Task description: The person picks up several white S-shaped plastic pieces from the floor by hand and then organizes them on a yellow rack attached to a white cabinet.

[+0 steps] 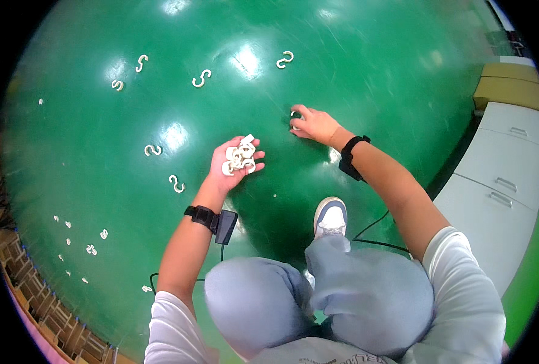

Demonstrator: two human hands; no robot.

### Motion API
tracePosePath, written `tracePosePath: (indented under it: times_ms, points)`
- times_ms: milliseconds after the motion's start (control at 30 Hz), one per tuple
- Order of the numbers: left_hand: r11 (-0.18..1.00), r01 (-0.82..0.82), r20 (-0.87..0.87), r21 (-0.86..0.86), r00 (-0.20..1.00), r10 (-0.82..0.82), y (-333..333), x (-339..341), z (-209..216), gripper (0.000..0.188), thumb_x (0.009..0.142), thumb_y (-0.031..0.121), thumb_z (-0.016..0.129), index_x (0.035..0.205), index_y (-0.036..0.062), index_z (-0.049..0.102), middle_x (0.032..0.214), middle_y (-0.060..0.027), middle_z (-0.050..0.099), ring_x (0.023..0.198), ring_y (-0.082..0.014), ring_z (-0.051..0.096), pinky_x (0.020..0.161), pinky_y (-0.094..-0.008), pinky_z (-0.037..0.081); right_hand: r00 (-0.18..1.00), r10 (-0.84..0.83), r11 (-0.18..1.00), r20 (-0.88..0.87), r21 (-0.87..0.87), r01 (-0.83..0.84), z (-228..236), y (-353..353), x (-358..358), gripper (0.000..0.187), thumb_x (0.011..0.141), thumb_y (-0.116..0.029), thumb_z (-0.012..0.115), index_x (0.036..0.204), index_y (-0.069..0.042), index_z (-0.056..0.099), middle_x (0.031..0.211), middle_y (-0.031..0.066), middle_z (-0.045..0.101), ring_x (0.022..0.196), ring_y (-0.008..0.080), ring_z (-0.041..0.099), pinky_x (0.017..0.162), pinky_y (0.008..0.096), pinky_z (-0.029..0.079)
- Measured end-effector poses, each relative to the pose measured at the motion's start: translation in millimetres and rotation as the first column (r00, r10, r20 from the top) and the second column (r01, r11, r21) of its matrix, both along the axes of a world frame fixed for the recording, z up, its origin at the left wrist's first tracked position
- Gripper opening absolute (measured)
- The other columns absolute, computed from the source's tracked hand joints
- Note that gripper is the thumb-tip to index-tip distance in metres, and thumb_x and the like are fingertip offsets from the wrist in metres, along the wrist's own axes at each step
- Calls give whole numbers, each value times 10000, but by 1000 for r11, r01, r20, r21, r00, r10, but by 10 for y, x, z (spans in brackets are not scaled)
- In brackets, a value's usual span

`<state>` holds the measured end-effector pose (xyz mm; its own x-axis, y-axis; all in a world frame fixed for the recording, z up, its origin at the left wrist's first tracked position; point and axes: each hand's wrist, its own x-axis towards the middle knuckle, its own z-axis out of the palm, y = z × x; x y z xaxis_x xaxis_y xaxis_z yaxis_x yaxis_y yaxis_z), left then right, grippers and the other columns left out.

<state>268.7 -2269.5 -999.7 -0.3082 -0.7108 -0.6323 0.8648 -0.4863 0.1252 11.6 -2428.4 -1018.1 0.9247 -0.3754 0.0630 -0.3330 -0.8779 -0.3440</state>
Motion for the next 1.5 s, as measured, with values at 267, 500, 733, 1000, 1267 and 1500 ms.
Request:
tracePosePath:
  times_ms: [267, 500, 733, 1000, 1267, 1500]
  points:
    - [1000, 8, 14, 7, 1000, -9, -40, -47, -7, 265, 974, 259, 416, 1113, 75, 546, 1086, -140, 658, 899, -360, 661, 768, -545, 551, 816, -541, 810, 201, 384, 442, 27, 174, 61, 178, 778, -115, 719, 917, -60, 623, 1192, 143, 507, 851, 302, 638, 720, 358, 553]
    - [999, -18, -27, 37, 999, 19, -21, -143, 72, 302, 976, 255, 363, 1127, 68, 546, 1048, -134, 657, 914, -334, 664, 785, -557, 552, 822, -265, 918, 504, 392, 57, 863, 577, 862, 225, 739, -109, 744, 939, -65, 652, 1202, 129, 537, 903, 255, 638, 749, 337, 552]
    - [974, -219, -172, -57, 963, 206, 50, -94, 179, 330, 997, 255, 321, 1069, 70, 585, 994, -108, 648, 905, -261, 648, 761, -423, 562, 874, 251, 962, 416, -8, -273, 948, 838, 1118, 319, 719, -267, 741, 998, -154, 637, 1177, 50, 577, 1003, 249, 563, 845, 384, 474]
    - [923, -385, -219, 26, 898, 381, 100, -152, 472, 314, 997, 278, 381, 1120, 77, 589, 1043, -132, 652, 969, -302, 639, 844, -450, 539, 827, 234, 964, 511, -14, -264, 1017, 795, 1201, 363, 700, -326, 749, 993, -154, 622, 1188, 73, 567, 1162, 307, 513, 1014, 505, 383]
    - [923, -359, -294, -141, 905, 308, 291, 101, 313, 389, 1001, 293, 343, 1217, 44, 549, 1217, -146, 603, 1006, -408, 625, 791, -621, 531, 830, -483, 853, 278, -63, 518, 294, -796, 940, 539, 816, -376, 679, 1265, -120, 528, 1286, 223, 500, 1180, 419, 467, 987, 480, 412]
    - [890, -447, -127, -86, 891, 436, 699, 392, 294, 387, 1004, 298, 334, 1211, 53, 550, 1194, -133, 615, 973, -382, 638, 770, -608, 536, 882, -469, 881, 46, -51, 471, -234, -1135, 783, 366, 826, -322, 697, 1150, -159, 648, 1275, 220, 521, 1123, 412, 499, 941, 461, 449]
